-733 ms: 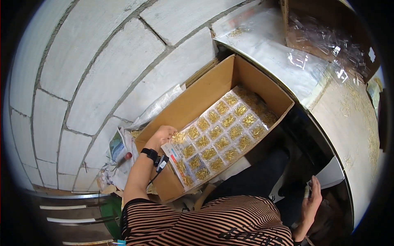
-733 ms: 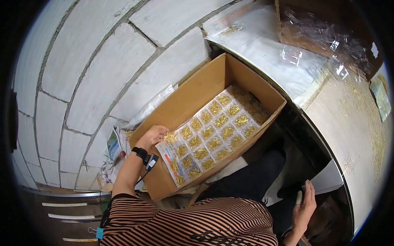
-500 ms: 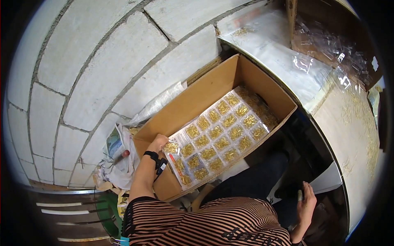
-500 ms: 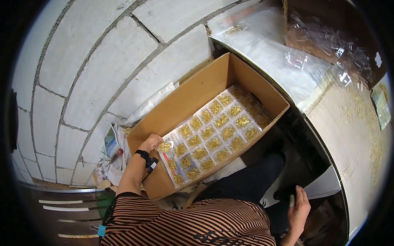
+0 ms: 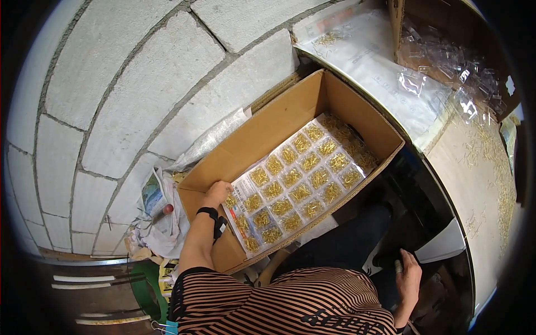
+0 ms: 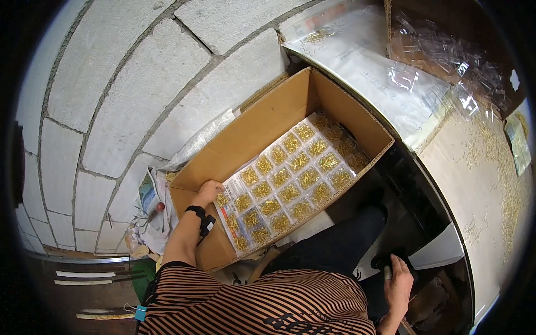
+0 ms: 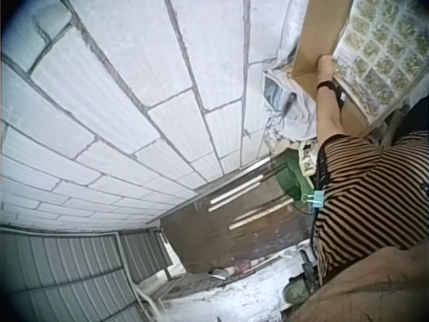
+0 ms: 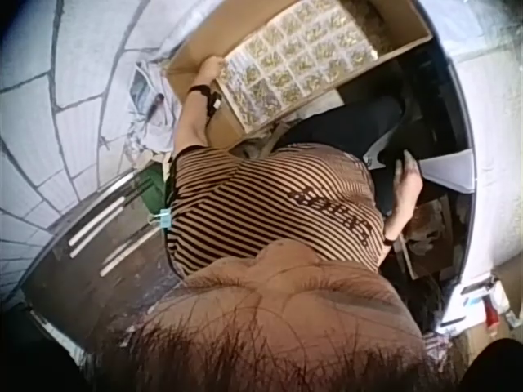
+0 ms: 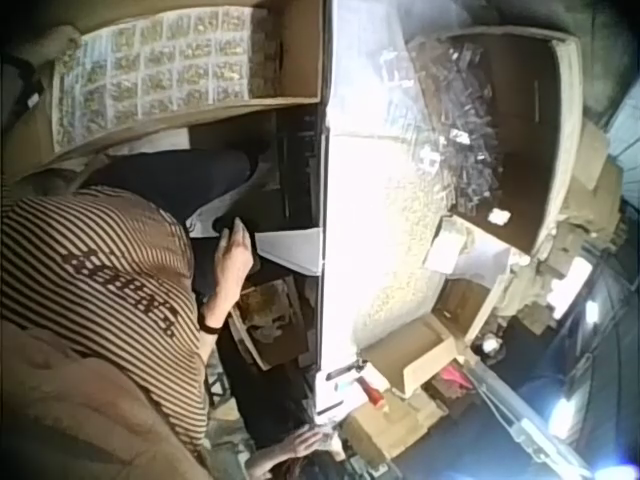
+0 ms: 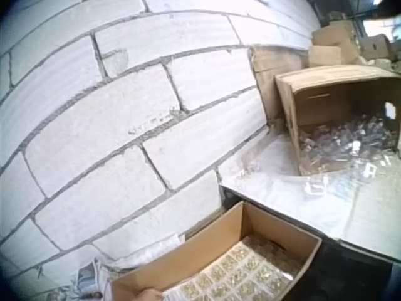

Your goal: Bagging small metal parts into plastic bags and counting cash.

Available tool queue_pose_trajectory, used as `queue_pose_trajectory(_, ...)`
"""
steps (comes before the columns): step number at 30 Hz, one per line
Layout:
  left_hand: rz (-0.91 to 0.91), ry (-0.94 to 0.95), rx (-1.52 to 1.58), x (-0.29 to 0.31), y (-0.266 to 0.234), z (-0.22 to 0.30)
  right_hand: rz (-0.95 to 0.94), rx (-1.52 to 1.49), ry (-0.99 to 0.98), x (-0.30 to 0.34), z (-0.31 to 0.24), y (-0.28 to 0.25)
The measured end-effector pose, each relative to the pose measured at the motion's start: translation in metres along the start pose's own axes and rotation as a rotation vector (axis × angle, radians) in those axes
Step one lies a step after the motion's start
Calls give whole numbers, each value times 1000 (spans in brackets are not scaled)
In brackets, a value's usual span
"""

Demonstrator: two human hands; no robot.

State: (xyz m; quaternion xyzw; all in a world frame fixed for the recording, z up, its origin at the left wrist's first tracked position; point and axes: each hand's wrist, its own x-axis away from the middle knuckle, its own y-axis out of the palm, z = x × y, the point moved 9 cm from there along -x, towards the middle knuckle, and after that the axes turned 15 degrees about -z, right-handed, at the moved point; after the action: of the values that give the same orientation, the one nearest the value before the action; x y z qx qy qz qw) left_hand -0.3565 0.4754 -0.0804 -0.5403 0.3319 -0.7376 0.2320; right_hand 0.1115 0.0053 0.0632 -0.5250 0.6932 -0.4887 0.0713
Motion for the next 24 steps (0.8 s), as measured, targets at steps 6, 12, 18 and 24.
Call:
queue_pose_trajectory(6,114,22,-125,9,-21,70,54,3,-5,16,4,-8)
queue_pose_trajectory(12,98,33,-165,24,-51,92,236,4,-151,15,2,-25)
queue_pose_trajectory(18,196,775,294,77,-100,342,638,57,-60,66,27,-112)
queue_pose_trajectory(24,44,1169,521,85,-87,542,586,248,48,69,43,-172)
